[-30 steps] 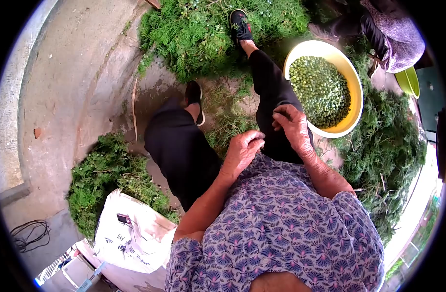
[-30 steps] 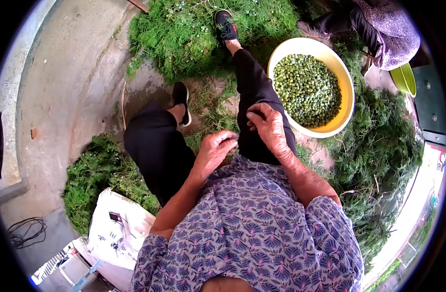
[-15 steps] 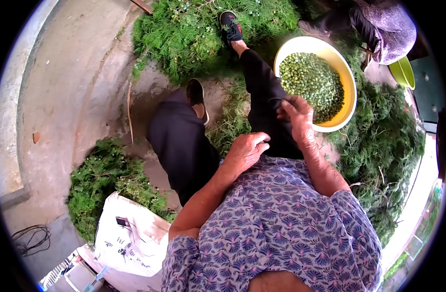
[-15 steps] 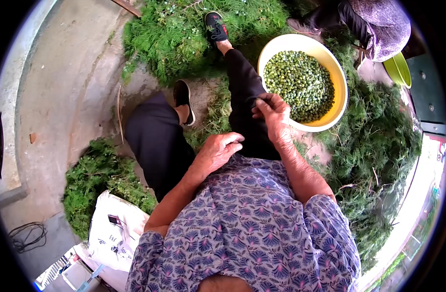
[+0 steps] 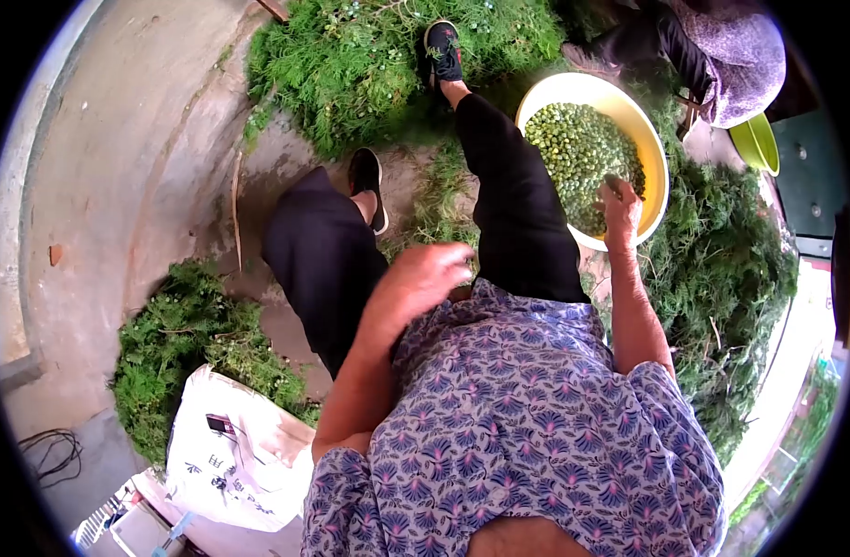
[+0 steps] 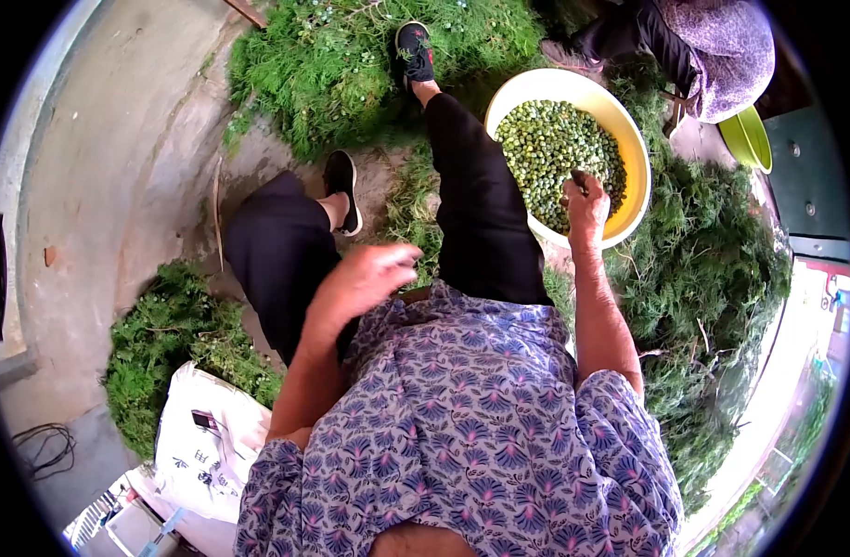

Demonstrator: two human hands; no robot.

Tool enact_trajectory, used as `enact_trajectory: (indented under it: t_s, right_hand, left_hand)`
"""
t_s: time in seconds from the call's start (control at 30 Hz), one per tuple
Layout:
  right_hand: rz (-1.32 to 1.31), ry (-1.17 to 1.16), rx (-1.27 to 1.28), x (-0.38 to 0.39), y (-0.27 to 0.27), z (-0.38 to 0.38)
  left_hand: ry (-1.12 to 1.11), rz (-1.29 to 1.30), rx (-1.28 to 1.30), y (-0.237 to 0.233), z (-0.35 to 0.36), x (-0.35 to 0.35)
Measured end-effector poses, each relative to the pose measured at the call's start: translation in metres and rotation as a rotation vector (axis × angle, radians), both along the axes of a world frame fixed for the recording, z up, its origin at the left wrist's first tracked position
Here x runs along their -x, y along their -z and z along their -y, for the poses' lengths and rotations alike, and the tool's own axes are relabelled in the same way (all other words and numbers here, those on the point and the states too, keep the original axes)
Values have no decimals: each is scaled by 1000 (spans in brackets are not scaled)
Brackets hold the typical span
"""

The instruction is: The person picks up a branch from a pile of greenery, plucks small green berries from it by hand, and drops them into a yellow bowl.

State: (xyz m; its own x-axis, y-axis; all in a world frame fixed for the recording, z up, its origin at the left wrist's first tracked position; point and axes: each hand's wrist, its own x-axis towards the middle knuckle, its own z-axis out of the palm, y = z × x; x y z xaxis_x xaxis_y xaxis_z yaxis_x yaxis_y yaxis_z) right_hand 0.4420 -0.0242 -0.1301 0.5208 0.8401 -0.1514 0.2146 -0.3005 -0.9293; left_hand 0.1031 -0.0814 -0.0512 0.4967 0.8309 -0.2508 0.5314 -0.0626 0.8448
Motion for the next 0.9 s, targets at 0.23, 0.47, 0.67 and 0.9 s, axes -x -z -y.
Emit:
enact_trajectory:
  t_s: [0.23,0.47,0.67,0.9]
  right_hand:
    - [45,-50,63,21,-6,16]
    - [189,-70,91,13,-2,19]
    - [199,-105,99,27,0,24]
    - [204,-237,-30,-38,78,11]
  left_hand:
    - [-636,850,93,-31,-13,99]
    - [-444,1375,111,-4,-12,124]
    - [-445,1335,106,-4,-13,122]
    - [-434,1362,102,-2,-12,127]
